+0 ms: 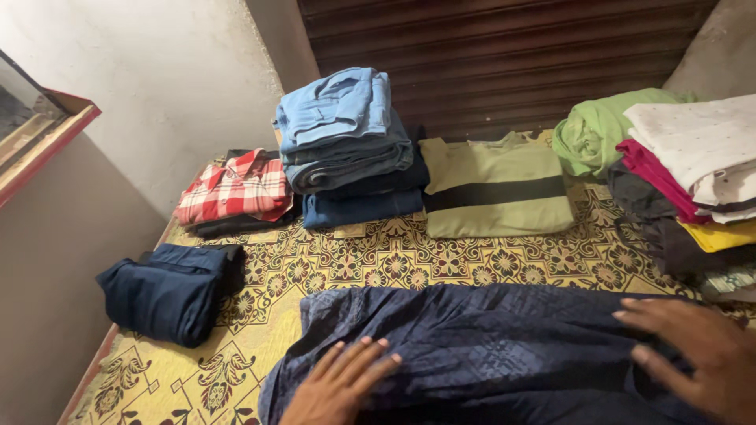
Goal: The person folds a dark blue patterned shirt on a patterned surface, smoothing and aligning it before folding it into a compact rectangle. The person then stacks the folded shirt with other folded garments already present.
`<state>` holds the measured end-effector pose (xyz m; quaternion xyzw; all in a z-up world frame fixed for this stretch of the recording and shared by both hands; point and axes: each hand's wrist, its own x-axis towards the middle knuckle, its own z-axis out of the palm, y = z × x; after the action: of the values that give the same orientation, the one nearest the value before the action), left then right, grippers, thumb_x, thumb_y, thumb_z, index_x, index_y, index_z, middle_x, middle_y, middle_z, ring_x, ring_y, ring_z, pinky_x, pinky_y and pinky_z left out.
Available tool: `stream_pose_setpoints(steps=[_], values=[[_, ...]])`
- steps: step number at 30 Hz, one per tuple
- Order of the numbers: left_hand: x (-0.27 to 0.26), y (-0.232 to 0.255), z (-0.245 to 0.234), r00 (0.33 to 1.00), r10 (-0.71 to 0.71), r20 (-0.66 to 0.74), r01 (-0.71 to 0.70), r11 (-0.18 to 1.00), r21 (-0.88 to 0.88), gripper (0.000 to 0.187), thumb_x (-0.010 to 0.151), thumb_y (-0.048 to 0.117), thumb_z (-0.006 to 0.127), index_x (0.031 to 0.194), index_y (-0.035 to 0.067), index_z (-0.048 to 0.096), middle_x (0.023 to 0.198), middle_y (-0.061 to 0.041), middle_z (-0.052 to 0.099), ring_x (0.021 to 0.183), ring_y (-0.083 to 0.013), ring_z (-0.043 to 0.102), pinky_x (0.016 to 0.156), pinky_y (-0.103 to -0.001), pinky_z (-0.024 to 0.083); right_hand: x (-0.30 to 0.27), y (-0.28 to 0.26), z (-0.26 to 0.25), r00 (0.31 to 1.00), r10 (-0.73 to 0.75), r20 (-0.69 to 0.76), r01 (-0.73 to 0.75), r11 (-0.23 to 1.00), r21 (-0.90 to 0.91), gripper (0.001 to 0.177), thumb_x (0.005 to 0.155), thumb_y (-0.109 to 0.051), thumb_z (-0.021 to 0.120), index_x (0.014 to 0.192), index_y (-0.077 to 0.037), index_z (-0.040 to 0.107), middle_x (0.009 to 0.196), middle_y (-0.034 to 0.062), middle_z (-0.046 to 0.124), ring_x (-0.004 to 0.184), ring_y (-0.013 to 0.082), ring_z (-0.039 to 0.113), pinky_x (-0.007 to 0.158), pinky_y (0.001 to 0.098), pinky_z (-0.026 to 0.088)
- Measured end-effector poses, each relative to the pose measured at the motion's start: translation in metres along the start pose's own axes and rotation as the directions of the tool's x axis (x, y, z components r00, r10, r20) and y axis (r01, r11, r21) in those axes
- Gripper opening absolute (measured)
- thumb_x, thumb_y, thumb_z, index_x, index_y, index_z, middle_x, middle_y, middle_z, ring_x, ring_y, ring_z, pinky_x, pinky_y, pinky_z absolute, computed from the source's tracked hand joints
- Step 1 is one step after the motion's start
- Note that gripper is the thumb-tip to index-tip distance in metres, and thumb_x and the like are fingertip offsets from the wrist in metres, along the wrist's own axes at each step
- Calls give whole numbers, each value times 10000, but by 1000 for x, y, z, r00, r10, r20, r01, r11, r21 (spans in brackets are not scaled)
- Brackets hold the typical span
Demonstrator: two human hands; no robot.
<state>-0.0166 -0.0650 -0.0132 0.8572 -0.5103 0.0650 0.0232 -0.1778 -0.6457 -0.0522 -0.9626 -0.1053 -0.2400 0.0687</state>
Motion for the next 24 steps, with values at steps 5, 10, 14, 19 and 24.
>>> stream_pose_setpoints(steps=[5,10,14,19,24], values=[[-37,1,57,984,60,-165,-34,986,160,567,1012,344,414,1572,252,422,1639,-27,378,1522,-204,302,1201,-514,210,-2,-19,22,915,-134,380,175,982,-75,779,883,-591,531,1573,-299,318,1657,52,253,1519,249,211,1182,542,146],[-56,-19,88,971,136,-195,-93,972,216,544,1041,336,384,1578,259,424,1637,-48,388,1532,-208,313,1217,-506,225,-31,6,38,833,-152,532,345,895,-284,809,973,-700,349,1654,-301,170,1732,30,119,1583,207,122,1237,458,113],[-66,-42,78,976,197,-97,-180,970,161,559,1037,341,406,1592,281,421,1641,-71,388,1534,-235,302,1203,-499,231,-46,10,51,799,-266,539,469,837,-282,832,888,-581,390,1626,-265,174,1704,63,148,1536,242,142,1178,527,120],[-53,-52,49,959,167,231,-134,979,-152,553,1055,341,423,1606,291,421,1649,-98,356,1520,-303,255,1206,-547,209,-39,21,48,764,-300,571,427,898,-101,901,849,-599,463,1636,-282,161,1698,49,126,1547,256,94,1167,573,105],[-31,-46,9,861,66,504,126,933,-338,492,1026,459,539,1484,279,523,1667,-67,368,1528,-272,249,1214,-491,209,-27,35,28,304,101,947,-123,990,-66,588,1057,-498,374,1645,-462,378,1751,-106,141,1627,149,7,1311,474,60]])
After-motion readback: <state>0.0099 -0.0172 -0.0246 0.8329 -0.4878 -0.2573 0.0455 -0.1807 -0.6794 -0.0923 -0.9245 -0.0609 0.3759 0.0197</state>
